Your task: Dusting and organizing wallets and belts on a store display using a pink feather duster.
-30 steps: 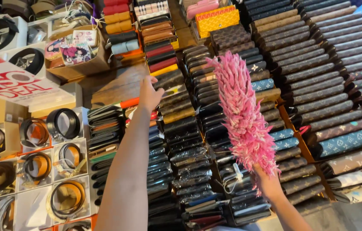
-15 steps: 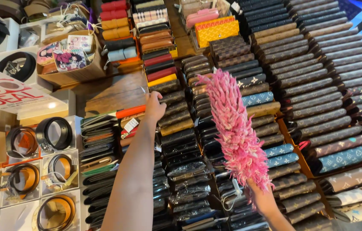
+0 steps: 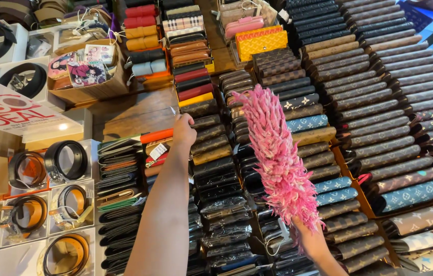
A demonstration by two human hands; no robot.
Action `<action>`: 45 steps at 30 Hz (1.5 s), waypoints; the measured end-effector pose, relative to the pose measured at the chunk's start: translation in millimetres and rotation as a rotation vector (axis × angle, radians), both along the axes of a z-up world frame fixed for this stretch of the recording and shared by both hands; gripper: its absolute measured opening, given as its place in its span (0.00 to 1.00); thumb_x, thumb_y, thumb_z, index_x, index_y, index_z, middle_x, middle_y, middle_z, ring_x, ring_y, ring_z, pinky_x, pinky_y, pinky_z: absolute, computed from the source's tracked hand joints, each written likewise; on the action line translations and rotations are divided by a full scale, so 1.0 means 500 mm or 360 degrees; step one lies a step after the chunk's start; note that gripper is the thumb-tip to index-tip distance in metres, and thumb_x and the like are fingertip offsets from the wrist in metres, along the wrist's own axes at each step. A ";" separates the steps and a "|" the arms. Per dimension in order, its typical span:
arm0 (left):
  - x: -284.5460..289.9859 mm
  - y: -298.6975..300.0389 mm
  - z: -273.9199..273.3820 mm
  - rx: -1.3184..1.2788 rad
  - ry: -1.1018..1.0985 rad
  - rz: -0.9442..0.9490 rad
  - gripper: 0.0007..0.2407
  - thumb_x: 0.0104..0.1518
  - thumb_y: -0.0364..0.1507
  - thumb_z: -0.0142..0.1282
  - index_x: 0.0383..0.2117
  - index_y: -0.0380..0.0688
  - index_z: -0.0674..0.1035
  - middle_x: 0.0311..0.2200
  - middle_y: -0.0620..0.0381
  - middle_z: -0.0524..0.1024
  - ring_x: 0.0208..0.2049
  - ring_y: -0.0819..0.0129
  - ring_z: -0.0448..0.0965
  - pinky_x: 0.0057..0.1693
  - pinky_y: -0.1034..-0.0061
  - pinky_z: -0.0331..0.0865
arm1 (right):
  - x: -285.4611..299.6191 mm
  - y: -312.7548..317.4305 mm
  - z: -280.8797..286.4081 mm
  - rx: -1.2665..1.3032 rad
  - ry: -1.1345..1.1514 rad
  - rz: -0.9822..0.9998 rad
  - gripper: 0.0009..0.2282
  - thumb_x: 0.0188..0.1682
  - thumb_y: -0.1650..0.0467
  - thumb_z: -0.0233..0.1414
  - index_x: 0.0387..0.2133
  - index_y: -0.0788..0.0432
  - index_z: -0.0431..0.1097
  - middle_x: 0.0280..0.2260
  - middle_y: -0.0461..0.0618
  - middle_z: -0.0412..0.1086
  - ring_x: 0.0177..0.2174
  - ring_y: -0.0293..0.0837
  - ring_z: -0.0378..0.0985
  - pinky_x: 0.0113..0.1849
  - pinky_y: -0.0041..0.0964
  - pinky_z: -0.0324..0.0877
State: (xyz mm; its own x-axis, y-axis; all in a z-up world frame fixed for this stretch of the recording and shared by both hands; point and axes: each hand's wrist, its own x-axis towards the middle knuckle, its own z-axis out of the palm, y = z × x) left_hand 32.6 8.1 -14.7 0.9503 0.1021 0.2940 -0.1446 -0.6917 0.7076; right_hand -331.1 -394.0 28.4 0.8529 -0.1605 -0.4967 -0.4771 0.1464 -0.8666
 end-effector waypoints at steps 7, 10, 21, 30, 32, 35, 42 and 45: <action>-0.047 -0.041 0.187 0.0239 0.0190 0.0143 0.07 0.41 0.20 0.61 0.22 0.43 0.75 0.39 0.46 0.69 0.45 0.45 0.71 0.49 0.58 0.71 | 0.005 0.004 -0.006 0.0067 0.0034 -0.0048 0.09 0.50 0.66 0.54 0.30 0.60 0.67 0.16 0.46 0.63 0.15 0.40 0.64 0.17 0.37 0.59; -0.052 -0.041 0.203 0.0490 0.0263 0.0171 0.06 0.45 0.21 0.60 0.27 0.44 0.76 0.45 0.47 0.69 0.50 0.46 0.69 0.49 0.56 0.71 | -0.002 0.006 -0.016 0.0035 0.0013 -0.0052 0.09 0.51 0.65 0.54 0.30 0.59 0.68 0.17 0.45 0.63 0.15 0.39 0.64 0.17 0.36 0.59; -0.001 -0.041 0.160 0.0812 0.0467 0.0058 0.14 0.54 0.23 0.55 0.47 0.49 0.79 0.53 0.52 0.70 0.60 0.52 0.65 0.61 0.59 0.64 | -0.006 0.005 0.001 0.0032 0.0136 -0.0037 0.10 0.49 0.63 0.54 0.30 0.58 0.68 0.15 0.47 0.64 0.14 0.41 0.65 0.17 0.38 0.60; -0.036 -0.021 0.204 0.0680 -0.0002 -0.0038 0.12 0.60 0.31 0.56 0.48 0.44 0.77 0.46 0.46 0.76 0.50 0.45 0.73 0.56 0.54 0.67 | -0.006 0.016 0.021 0.0076 -0.0002 -0.0130 0.08 0.49 0.64 0.53 0.31 0.56 0.68 0.16 0.46 0.63 0.14 0.39 0.62 0.17 0.35 0.57; -0.030 -0.006 0.197 0.0432 -0.0136 0.0083 0.12 0.63 0.31 0.55 0.49 0.42 0.77 0.46 0.42 0.75 0.49 0.43 0.74 0.54 0.55 0.69 | -0.005 0.005 -0.005 -0.0007 0.0003 -0.0095 0.10 0.52 0.64 0.53 0.31 0.60 0.68 0.16 0.48 0.63 0.14 0.40 0.63 0.17 0.37 0.60; -0.035 0.020 0.218 -0.0118 -0.0281 0.0235 0.11 0.67 0.33 0.53 0.49 0.40 0.77 0.44 0.43 0.77 0.46 0.48 0.77 0.52 0.60 0.71 | 0.009 -0.027 -0.047 -0.0789 -0.0373 0.0388 0.09 0.51 0.67 0.50 0.40 0.58 0.73 0.19 0.48 0.68 0.17 0.41 0.71 0.21 0.37 0.67; -0.225 -0.023 0.258 -0.1906 -0.0149 -0.0354 0.11 0.63 0.31 0.54 0.48 0.44 0.74 0.41 0.60 0.79 0.40 0.73 0.79 0.46 0.78 0.75 | 0.049 0.037 0.124 -0.1196 -0.1467 0.0754 0.14 0.49 0.69 0.55 0.46 0.61 0.74 0.43 0.59 0.77 0.43 0.58 0.80 0.42 0.49 0.73; -0.280 -0.032 0.255 -0.1952 -0.0152 -0.0260 0.09 0.67 0.28 0.56 0.48 0.38 0.74 0.42 0.58 0.77 0.41 0.73 0.78 0.47 0.77 0.75 | 0.076 -0.003 0.092 -0.1203 -0.0940 0.0791 0.12 0.47 0.66 0.56 0.42 0.57 0.76 0.35 0.54 0.80 0.35 0.49 0.85 0.37 0.43 0.78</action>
State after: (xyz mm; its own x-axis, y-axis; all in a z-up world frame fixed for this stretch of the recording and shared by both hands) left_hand -107.3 -7.8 112.7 0.9578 0.2409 0.1570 -0.2536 0.4501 0.8562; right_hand -293.1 -395.5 74.6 0.9794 0.1771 0.0972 0.1875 -0.6174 -0.7639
